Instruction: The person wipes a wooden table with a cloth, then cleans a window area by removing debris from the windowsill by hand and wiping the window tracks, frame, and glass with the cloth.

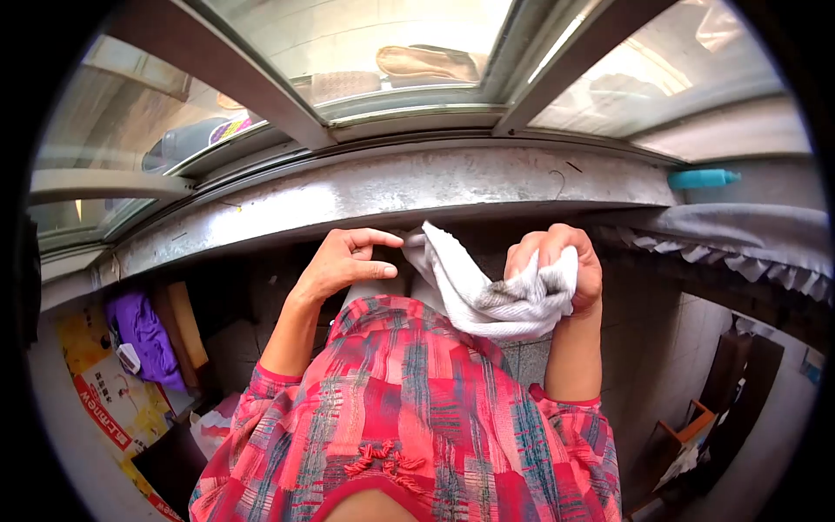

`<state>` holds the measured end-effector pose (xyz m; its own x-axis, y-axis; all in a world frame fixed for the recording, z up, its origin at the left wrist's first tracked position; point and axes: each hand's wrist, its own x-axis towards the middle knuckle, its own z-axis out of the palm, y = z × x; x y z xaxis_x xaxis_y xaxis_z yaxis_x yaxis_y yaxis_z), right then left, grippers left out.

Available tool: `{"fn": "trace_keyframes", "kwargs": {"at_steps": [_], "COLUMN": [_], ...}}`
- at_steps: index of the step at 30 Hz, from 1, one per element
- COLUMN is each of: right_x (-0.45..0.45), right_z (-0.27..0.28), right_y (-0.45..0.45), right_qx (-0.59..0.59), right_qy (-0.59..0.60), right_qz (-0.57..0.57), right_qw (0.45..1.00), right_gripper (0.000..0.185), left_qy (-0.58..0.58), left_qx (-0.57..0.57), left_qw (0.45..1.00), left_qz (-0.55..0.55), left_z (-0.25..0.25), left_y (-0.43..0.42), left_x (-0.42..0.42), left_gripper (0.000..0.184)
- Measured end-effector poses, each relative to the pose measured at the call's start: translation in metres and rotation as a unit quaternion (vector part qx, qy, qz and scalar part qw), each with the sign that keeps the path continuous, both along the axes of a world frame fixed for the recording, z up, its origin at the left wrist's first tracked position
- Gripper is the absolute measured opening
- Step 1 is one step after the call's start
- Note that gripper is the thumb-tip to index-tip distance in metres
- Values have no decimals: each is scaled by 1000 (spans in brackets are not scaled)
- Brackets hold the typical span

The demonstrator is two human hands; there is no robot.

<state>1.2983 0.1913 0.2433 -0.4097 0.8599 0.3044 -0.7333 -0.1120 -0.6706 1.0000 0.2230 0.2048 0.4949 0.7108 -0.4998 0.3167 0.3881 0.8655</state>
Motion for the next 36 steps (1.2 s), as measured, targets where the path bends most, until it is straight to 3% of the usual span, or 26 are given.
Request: {"fn": "trace_keyframes", "kwargs": {"at_steps": [1,2,4,5,6,8,9,10,12,14,18,20,21,22,24,25,26,30,32,34,36], "right_x": [11,29,38,33,28,7,6,2,-7,-22,-43,-46,-47,-43,-35,-43,-57,-109,-137,-166,-181], "right_z": [0,-21,-9,2,7,17,20,26,47,63,55,41,39,31,14,14,13,-21,-34,-51,-91], "right_y": [-20,-26,-54,-67,-78,-80,-76,-74,-78,-81,-67,-59,-50,-40,-19,-9,-4,29,52,75,99], "right_qx": [-158,-148,-190,-73,-43,-111,-83,-26,62,55,24,-44,-84,-85,-29,-3,-4,235,336,370,361], "right_qy": [-180,-483,-572,-468,-379,-351,-536,-558,-396,-269,-304,-278,-241,-247,-427,-484,-524,-566,-559,-550,-616], "right_qz": [-135,-186,-181,-222,-245,-360,-403,-437,-410,-393,-451,-502,-527,-569,-665,-657,-631,-574,-531,-481,-436], "right_qw": [961,843,777,852,892,857,737,705,819,877,839,817,811,780,611,578,572,543,541,575,548], "right_gripper": [19,20,22,24,27,22,22,22,26,34,30,26,22,20,18,18,19,30,32,30,21], "left_qy": [-5,-11,-18,5,31,13,31,49,40,5,-106,-83,-47,-62,-149,-152,-156,-147,-195,-207,-177], "left_qx": [-11,-22,-20,6,31,72,155,200,307,321,330,260,183,117,-39,-63,-87,-8,21,-6,9], "left_qw": [1000,999,999,1000,998,992,975,959,926,917,894,914,909,929,973,980,983,988,971,950,943], "left_qz": [10,23,24,-9,-42,-105,-157,-196,-216,-238,-283,-299,-372,-347,-174,-112,-52,48,137,232,282], "left_z": [-7,-13,-16,-15,-13,-4,-6,-6,-4,-4,-28,-32,-38,-31,-23,-12,-2,2,-10,-10,4], "left_y": [0,2,7,12,15,13,11,10,5,-1,-17,-17,-8,-1,9,15,19,16,10,9,7], "left_x": [2,5,7,12,15,40,54,69,95,113,121,105,88,67,23,1,-20,-81,-102,-119,-113], "left_gripper": [39,38,35,38,40,46,56,67,78,75,51,48,44,40,34,33,32,29,28,34,39]}}
